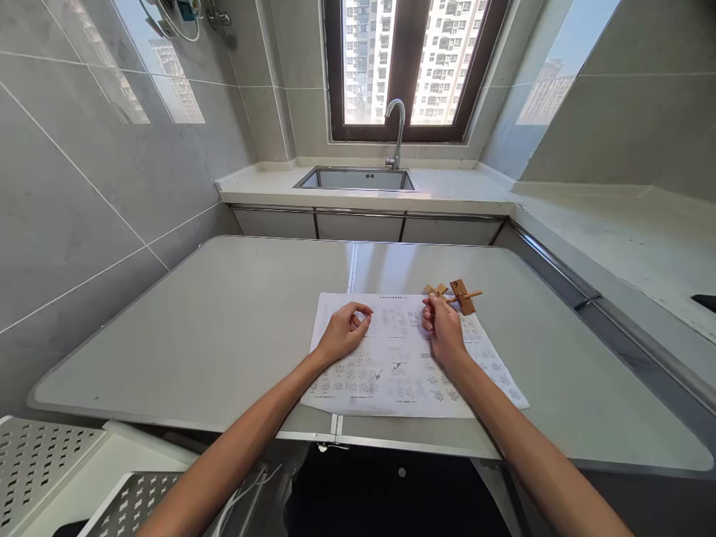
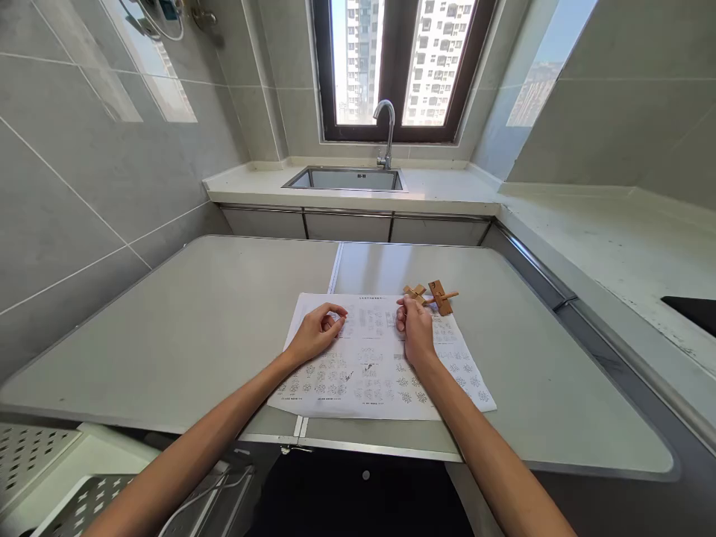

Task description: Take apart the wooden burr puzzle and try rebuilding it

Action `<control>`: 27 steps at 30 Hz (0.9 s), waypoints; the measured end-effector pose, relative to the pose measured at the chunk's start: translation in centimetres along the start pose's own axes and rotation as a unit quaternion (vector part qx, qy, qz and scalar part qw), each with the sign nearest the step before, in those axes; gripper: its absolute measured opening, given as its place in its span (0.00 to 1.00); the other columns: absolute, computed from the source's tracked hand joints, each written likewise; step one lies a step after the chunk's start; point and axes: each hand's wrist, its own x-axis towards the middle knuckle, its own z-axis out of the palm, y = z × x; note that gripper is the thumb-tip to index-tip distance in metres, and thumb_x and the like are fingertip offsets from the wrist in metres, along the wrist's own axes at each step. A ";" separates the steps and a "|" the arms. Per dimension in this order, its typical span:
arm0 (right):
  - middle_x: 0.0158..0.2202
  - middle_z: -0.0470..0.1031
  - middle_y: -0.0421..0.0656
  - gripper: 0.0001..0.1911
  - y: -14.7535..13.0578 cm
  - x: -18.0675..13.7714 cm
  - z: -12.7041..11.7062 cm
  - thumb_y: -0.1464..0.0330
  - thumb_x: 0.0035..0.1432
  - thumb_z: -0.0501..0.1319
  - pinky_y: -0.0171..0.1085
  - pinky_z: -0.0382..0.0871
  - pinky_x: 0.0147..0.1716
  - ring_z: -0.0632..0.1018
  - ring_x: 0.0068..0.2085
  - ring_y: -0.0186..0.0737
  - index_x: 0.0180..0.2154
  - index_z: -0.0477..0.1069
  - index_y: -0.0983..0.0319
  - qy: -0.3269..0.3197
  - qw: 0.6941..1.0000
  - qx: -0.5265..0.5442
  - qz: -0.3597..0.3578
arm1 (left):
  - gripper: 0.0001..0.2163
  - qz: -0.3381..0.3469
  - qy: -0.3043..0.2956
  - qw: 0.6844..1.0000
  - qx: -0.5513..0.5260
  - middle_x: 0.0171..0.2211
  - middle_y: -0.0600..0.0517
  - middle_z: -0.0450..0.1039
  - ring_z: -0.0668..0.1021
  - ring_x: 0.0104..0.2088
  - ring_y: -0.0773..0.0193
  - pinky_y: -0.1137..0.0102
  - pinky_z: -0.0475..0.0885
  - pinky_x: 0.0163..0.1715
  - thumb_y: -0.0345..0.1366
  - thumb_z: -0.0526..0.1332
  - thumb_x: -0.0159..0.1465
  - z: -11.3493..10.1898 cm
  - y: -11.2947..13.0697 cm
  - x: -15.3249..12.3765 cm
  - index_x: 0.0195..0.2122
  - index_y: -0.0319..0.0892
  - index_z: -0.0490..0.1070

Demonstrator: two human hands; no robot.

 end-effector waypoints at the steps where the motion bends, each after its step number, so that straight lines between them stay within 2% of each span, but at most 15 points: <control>1: 0.22 0.61 0.32 0.18 -0.1 0.4 -0.4 0.52 0.61 0.66 0.30 0.56 0.14 0.61 0.18 0.28 0.32 0.69 0.59 0.007 0.999 0.046 0.011 | 0.12 0.000 0.000 1.000 -0.001 0.26 0.54 0.75 0.74 0.26 0.66 0.70 0.69 0.30 0.41 0.60 0.68 0.0 0.0 0.0 0.46 0.41 0.75; 6: 0.19 0.55 0.29 0.20 -0.6 2.0 -2.3 0.51 0.67 0.59 0.27 0.54 0.11 0.57 0.14 0.26 0.31 0.64 0.58 0.056 0.983 0.170 0.041 | 0.12 -0.004 -0.002 1.000 -0.007 0.27 0.54 0.75 0.75 0.26 0.66 0.70 0.69 0.30 0.43 0.60 0.68 0.1 0.0 0.0 0.46 0.41 0.75; 13: 0.18 0.53 0.29 0.17 -0.9 2.8 -3.4 0.59 0.72 0.54 0.25 0.53 0.12 0.56 0.14 0.24 0.30 0.62 0.59 0.079 0.970 0.219 0.077 | 0.13 -0.001 -0.005 1.000 -0.007 0.26 0.54 0.74 0.74 0.26 0.66 0.70 0.69 0.30 0.43 0.60 0.68 0.0 0.0 -0.1 0.46 0.41 0.75; 17: 0.19 0.53 0.28 0.15 -0.7 2.6 -3.4 0.60 0.69 0.59 0.25 0.55 0.12 0.56 0.14 0.24 0.31 0.61 0.59 0.085 0.979 0.182 0.046 | 0.13 -0.003 -0.007 1.000 -0.004 0.25 0.54 0.73 0.74 0.26 0.65 0.69 0.69 0.30 0.43 0.60 0.68 0.0 0.0 -0.1 0.46 0.41 0.76; 22: 0.22 0.59 0.31 0.17 -1.2 1.3 -2.0 0.55 0.67 0.63 0.26 0.59 0.14 0.61 0.18 0.26 0.32 0.65 0.58 0.108 0.990 0.078 -0.047 | 0.12 -0.007 -0.004 1.000 -0.003 0.25 0.55 0.73 0.74 0.26 0.65 0.69 0.69 0.30 0.43 0.60 0.68 0.1 -0.1 -0.1 0.46 0.41 0.76; 25: 0.25 0.64 0.35 0.18 -1.9 0.0 -0.6 0.51 0.66 0.64 0.28 0.61 0.17 0.64 0.21 0.29 0.33 0.68 0.58 0.046 0.993 0.004 -0.105 | 0.12 -0.011 -0.006 1.000 -0.002 0.25 0.55 0.73 0.73 0.25 0.65 0.69 0.68 0.30 0.44 0.60 0.69 0.1 -0.1 -0.1 0.46 0.42 0.76; 27: 0.25 0.66 0.36 0.20 -2.2 -0.9 0.3 0.49 0.66 0.64 0.30 0.60 0.17 0.64 0.21 0.29 0.34 0.70 0.58 -0.025 0.994 -0.043 -0.102 | 0.13 -0.018 -0.010 1.000 -0.005 0.26 0.55 0.74 0.73 0.25 0.66 0.69 0.68 0.30 0.44 0.61 0.69 0.0 0.0 -0.1 0.46 0.42 0.76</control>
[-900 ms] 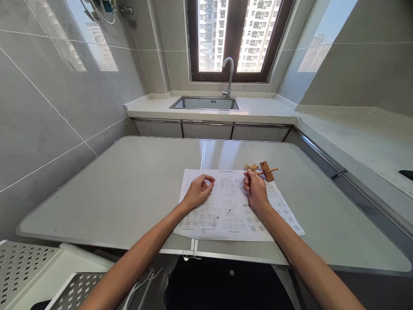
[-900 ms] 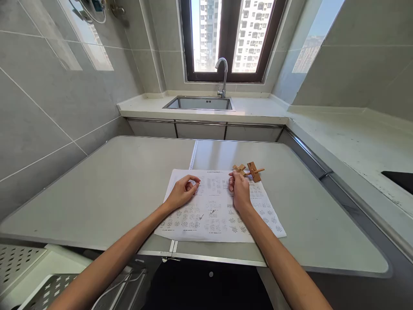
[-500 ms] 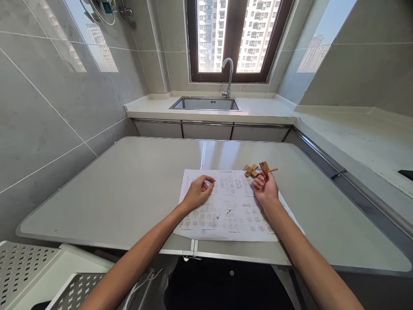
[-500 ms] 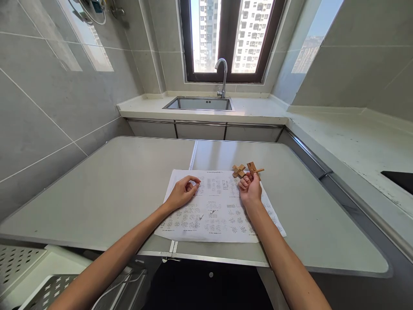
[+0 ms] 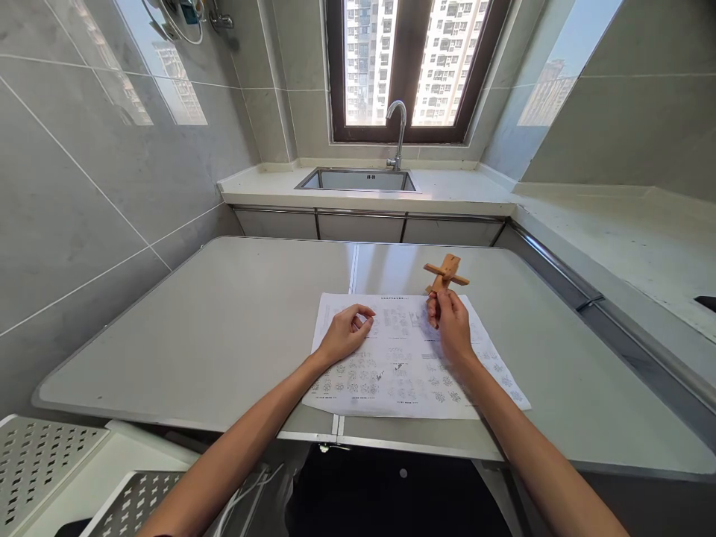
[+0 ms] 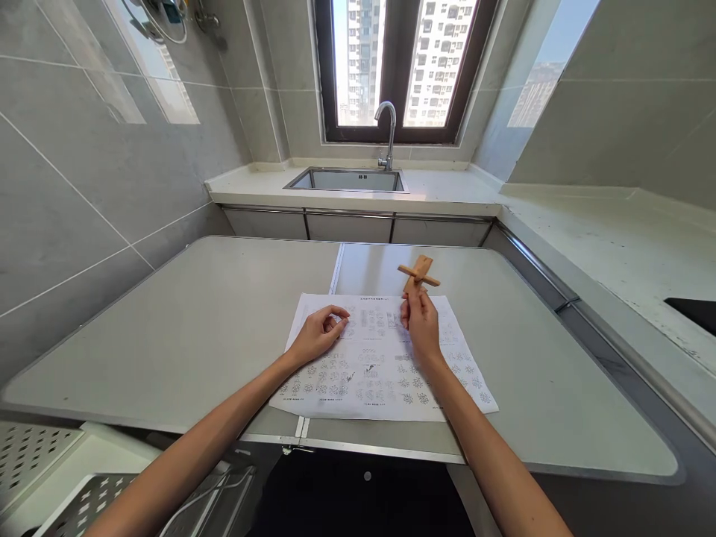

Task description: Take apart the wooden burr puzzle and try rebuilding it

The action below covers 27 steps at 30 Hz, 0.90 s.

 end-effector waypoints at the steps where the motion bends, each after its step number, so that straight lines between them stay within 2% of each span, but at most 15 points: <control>1: 0.25 0.67 0.36 0.20 -0.3 -0.4 0.4 0.48 0.65 0.64 0.31 0.61 0.18 0.63 0.21 0.30 0.34 0.70 0.58 -0.039 0.999 -0.015 0.004 | 0.13 -0.004 -0.004 1.000 -0.004 0.26 0.55 0.74 0.74 0.25 0.66 0.69 0.68 0.30 0.45 0.61 0.69 0.0 0.0 0.0 0.47 0.42 0.76; 3: 0.24 0.69 0.37 0.22 -0.6 -1.1 1.1 0.46 0.64 0.63 0.33 0.61 0.18 0.64 0.20 0.31 0.34 0.70 0.58 -0.124 0.991 -0.040 0.024 | 0.15 -0.010 -0.012 1.000 -0.016 0.27 0.54 0.75 0.74 0.25 0.66 0.70 0.68 0.31 0.47 0.60 0.70 0.0 0.2 0.0 0.48 0.42 0.75; 5: 0.24 0.71 0.37 0.23 -0.8 -1.6 1.6 0.46 0.65 0.62 0.34 0.62 0.21 0.65 0.20 0.32 0.33 0.69 0.58 -0.204 0.976 -0.063 0.034 | 0.16 -0.009 -0.014 0.999 -0.033 0.32 0.52 0.77 0.75 0.28 0.66 0.70 0.70 0.32 0.49 0.62 0.69 0.0 0.3 0.0 0.50 0.43 0.74; 7: 0.24 0.72 0.38 0.22 -0.8 -1.9 1.7 0.46 0.66 0.60 0.36 0.64 0.23 0.67 0.21 0.33 0.32 0.68 0.58 -0.271 0.958 -0.083 0.041 | 0.19 0.002 -0.017 0.998 -0.066 0.42 0.48 0.79 0.78 0.34 0.65 0.70 0.72 0.36 0.50 0.65 0.67 0.0 0.3 0.1 0.52 0.44 0.73; 9: 0.24 0.71 0.37 0.22 -0.7 -2.0 1.7 0.48 0.67 0.59 0.36 0.65 0.26 0.68 0.22 0.34 0.31 0.68 0.58 -0.317 0.943 -0.092 0.048 | 0.24 0.017 -0.032 0.992 -0.117 0.53 0.44 0.76 0.79 0.42 0.62 0.68 0.74 0.41 0.49 0.69 0.63 -0.1 0.1 0.2 0.56 0.45 0.70; 13: 0.20 0.66 0.36 0.19 -0.2 -1.7 1.2 0.53 0.67 0.60 0.37 0.64 0.26 0.67 0.22 0.35 0.28 0.66 0.58 -0.347 0.933 -0.039 0.087 | 0.34 0.029 -0.092 0.969 -0.226 0.62 0.39 0.70 0.78 0.54 0.52 0.59 0.73 0.54 0.49 0.73 0.60 -0.4 -0.2 0.4 0.65 0.47 0.65; 18: 0.18 0.61 0.35 0.18 0.2 -1.3 0.6 0.58 0.65 0.61 0.36 0.60 0.24 0.62 0.20 0.34 0.26 0.64 0.59 -0.384 0.910 0.051 0.149 | 0.38 0.035 -0.142 0.955 -0.259 0.69 0.40 0.62 0.73 0.61 0.45 0.54 0.68 0.59 0.49 0.76 0.57 -0.6 -0.6 0.5 0.67 0.51 0.65; 21: 0.18 0.60 0.35 0.17 0.3 -1.3 0.5 0.60 0.64 0.62 0.36 0.58 0.23 0.62 0.20 0.33 0.26 0.65 0.60 -0.435 0.880 0.085 0.173 | 0.44 0.049 -0.187 0.938 -0.288 0.69 0.41 0.64 0.68 0.67 0.42 0.52 0.64 0.63 0.48 0.78 0.53 -0.4 -0.8 0.5 0.69 0.53 0.62; 24: 0.17 0.60 0.35 0.17 0.4 -1.5 0.6 0.60 0.63 0.62 0.36 0.56 0.23 0.62 0.20 0.33 0.25 0.66 0.60 -0.472 0.852 0.107 0.197 | 0.45 0.064 -0.238 0.915 -0.319 0.67 0.39 0.66 0.67 0.68 0.39 0.50 0.64 0.64 0.50 0.79 0.51 -0.2 -1.0 0.6 0.69 0.50 0.65; 27: 0.17 0.61 0.36 0.17 0.3 -1.6 0.7 0.60 0.63 0.61 0.36 0.56 0.24 0.63 0.20 0.34 0.24 0.66 0.61 -0.487 0.841 0.107 0.211 | 0.43 0.060 -0.249 0.913 -0.318 0.64 0.38 0.70 0.69 0.67 0.38 0.49 0.65 0.63 0.51 0.80 0.50 -0.2 -1.1 0.6 0.66 0.46 0.69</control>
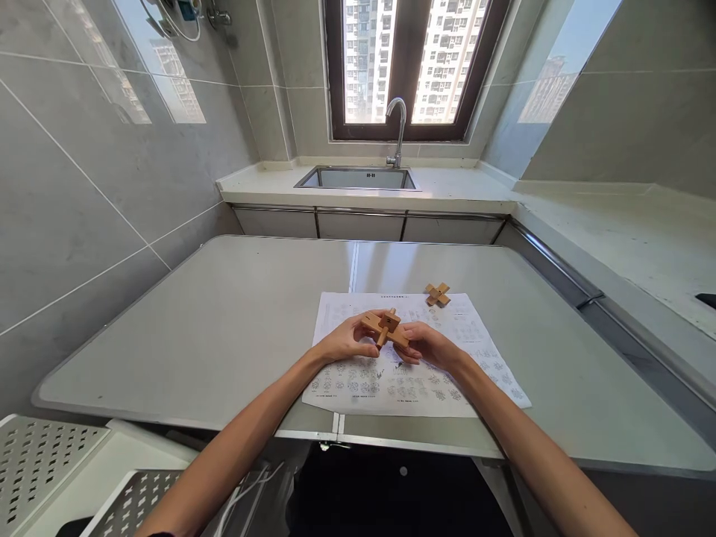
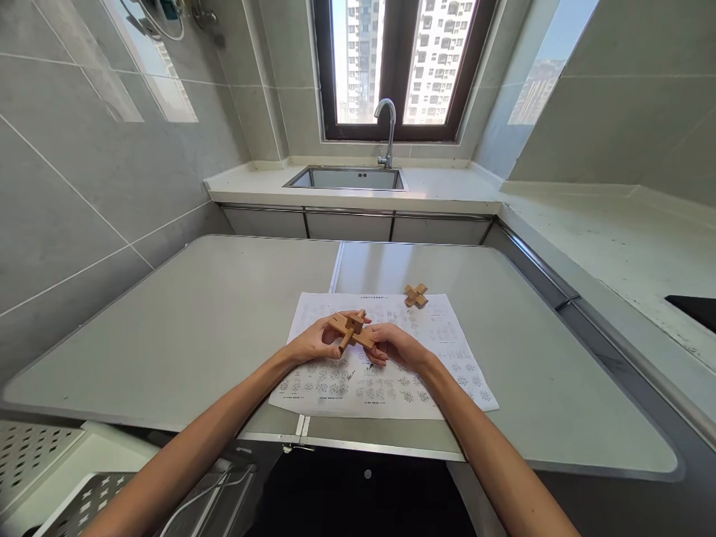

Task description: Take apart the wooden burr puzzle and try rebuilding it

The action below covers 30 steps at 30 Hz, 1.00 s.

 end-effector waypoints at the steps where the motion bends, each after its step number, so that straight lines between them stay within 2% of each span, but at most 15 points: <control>1: 0.18 0.62 0.36 0.18 0.0 0.0 0.1 0.60 0.64 0.61 0.37 0.57 0.24 0.64 0.21 0.34 0.24 0.66 0.61 0.004 1.000 -0.002 0.002 | 0.43 -0.002 0.011 1.000 0.006 0.63 0.38 0.71 0.70 0.66 0.38 0.49 0.65 0.63 0.51 0.80 0.49 0.0 0.0 0.0 0.65 0.46 0.70; 6: 0.19 0.61 0.35 0.19 -0.4 0.1 0.5 0.58 0.66 0.62 0.37 0.61 0.27 0.64 0.22 0.34 0.26 0.65 0.60 0.070 0.997 -0.020 -0.005 | 0.44 -0.006 0.089 0.994 0.063 0.61 0.39 0.73 0.73 0.63 0.41 0.49 0.65 0.64 0.48 0.81 0.48 -0.1 0.4 -0.3 0.65 0.46 0.69; 9: 0.21 0.62 0.35 0.20 -0.4 0.2 0.6 0.56 0.67 0.63 0.37 0.62 0.27 0.65 0.23 0.34 0.26 0.65 0.60 0.110 0.993 -0.032 -0.009 | 0.43 -0.014 0.123 0.983 0.132 0.62 0.41 0.73 0.73 0.64 0.43 0.50 0.65 0.65 0.46 0.80 0.49 0.2 0.8 -0.4 0.66 0.47 0.68; 12: 0.23 0.65 0.36 0.21 0.0 0.5 0.6 0.53 0.67 0.63 0.36 0.62 0.26 0.66 0.23 0.33 0.28 0.65 0.60 0.164 0.985 -0.056 -0.007 | 0.42 -0.016 0.168 0.958 0.231 0.62 0.43 0.73 0.74 0.63 0.45 0.53 0.67 0.65 0.46 0.80 0.49 0.7 0.9 -0.5 0.65 0.46 0.68; 15: 0.24 0.68 0.36 0.21 0.5 0.8 0.4 0.50 0.65 0.64 0.35 0.63 0.23 0.67 0.22 0.32 0.30 0.67 0.60 0.205 0.975 -0.081 -0.006 | 0.39 -0.012 0.199 0.927 0.319 0.60 0.43 0.74 0.76 0.59 0.47 0.56 0.72 0.60 0.47 0.79 0.49 1.2 0.8 -0.4 0.61 0.43 0.70; 21: 0.25 0.73 0.36 0.22 1.1 1.0 0.1 0.47 0.63 0.65 0.34 0.65 0.21 0.70 0.20 0.32 0.40 0.71 0.60 0.241 0.957 -0.161 -0.018 | 0.34 -0.003 0.203 0.884 0.421 0.54 0.45 0.77 0.79 0.54 0.49 0.56 0.74 0.56 0.48 0.76 0.51 1.4 0.7 -0.4 0.57 0.43 0.72; 25: 0.28 0.75 0.37 0.22 1.3 1.0 -0.2 0.47 0.62 0.65 0.34 0.66 0.20 0.71 0.20 0.31 0.40 0.72 0.60 0.238 0.955 -0.176 -0.026 | 0.32 0.005 0.199 0.878 0.436 0.53 0.46 0.77 0.79 0.53 0.49 0.56 0.74 0.54 0.49 0.75 0.52 1.4 0.9 -0.3 0.56 0.44 0.71; 30: 0.25 0.75 0.37 0.23 1.5 1.1 0.0 0.47 0.60 0.67 0.35 0.70 0.21 0.73 0.21 0.33 0.40 0.73 0.60 0.248 0.956 -0.153 -0.033 | 0.31 0.008 0.179 0.875 0.450 0.50 0.47 0.77 0.79 0.50 0.50 0.57 0.74 0.52 0.51 0.75 0.51 1.3 1.2 -0.4 0.52 0.44 0.70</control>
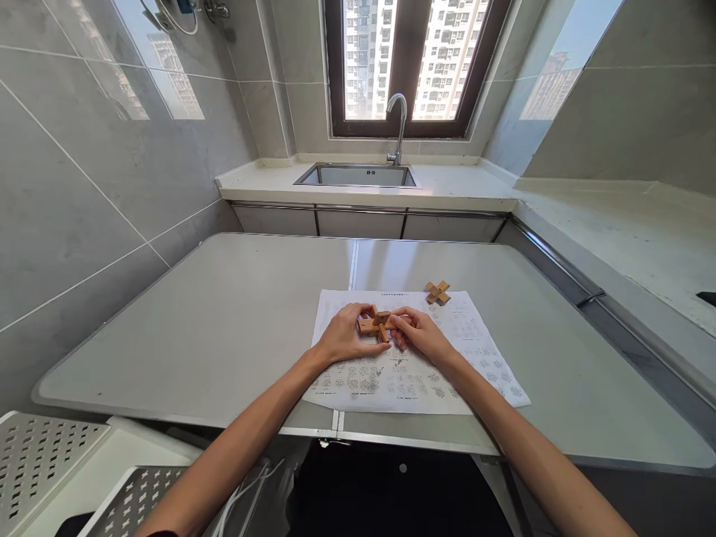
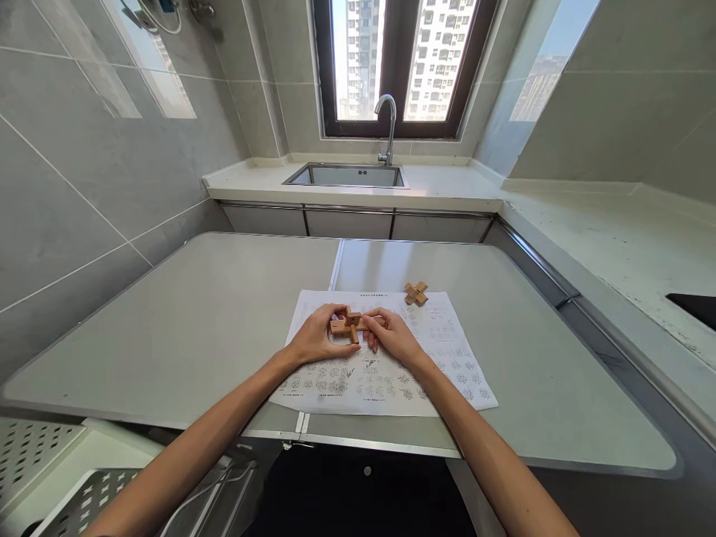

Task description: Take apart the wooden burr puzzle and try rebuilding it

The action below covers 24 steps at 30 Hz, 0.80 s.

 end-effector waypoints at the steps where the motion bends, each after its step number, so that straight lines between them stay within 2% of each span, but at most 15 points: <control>1: 0.25 0.75 0.37 0.24 0.0 0.0 0.1 0.47 0.59 0.68 0.36 0.71 0.22 0.73 0.22 0.34 0.40 0.73 0.61 0.004 1.000 0.010 0.003 | 0.31 -0.001 -0.001 1.000 0.003 0.49 0.47 0.77 0.79 0.49 0.50 0.57 0.74 0.51 0.50 0.75 0.51 0.0 0.0 0.0 0.52 0.44 0.70; 8: 0.24 0.75 0.37 0.24 0.4 0.2 0.0 0.47 0.59 0.68 0.35 0.71 0.22 0.73 0.22 0.33 0.40 0.72 0.61 -0.002 1.000 0.015 -0.001 | 0.29 -0.004 -0.003 0.999 0.039 0.46 0.47 0.76 0.78 0.46 0.50 0.57 0.73 0.47 0.51 0.74 0.49 0.2 0.0 -0.1 0.48 0.44 0.69; 12: 0.24 0.75 0.37 0.24 0.5 0.3 -0.1 0.47 0.60 0.68 0.35 0.70 0.22 0.73 0.21 0.33 0.41 0.72 0.61 -0.012 1.000 0.005 -0.003 | 0.30 0.001 -0.004 0.999 0.037 0.46 0.46 0.76 0.78 0.46 0.50 0.58 0.73 0.47 0.51 0.74 0.49 0.2 0.0 -0.1 0.49 0.44 0.69; 24: 0.27 0.77 0.39 0.22 0.1 0.0 0.0 0.50 0.59 0.70 0.36 0.73 0.25 0.75 0.24 0.34 0.41 0.73 0.61 0.014 0.999 0.044 0.008 | 0.34 0.008 -0.003 1.000 0.017 0.49 0.44 0.77 0.79 0.48 0.47 0.55 0.73 0.51 0.52 0.75 0.49 0.2 0.2 -0.4 0.53 0.43 0.71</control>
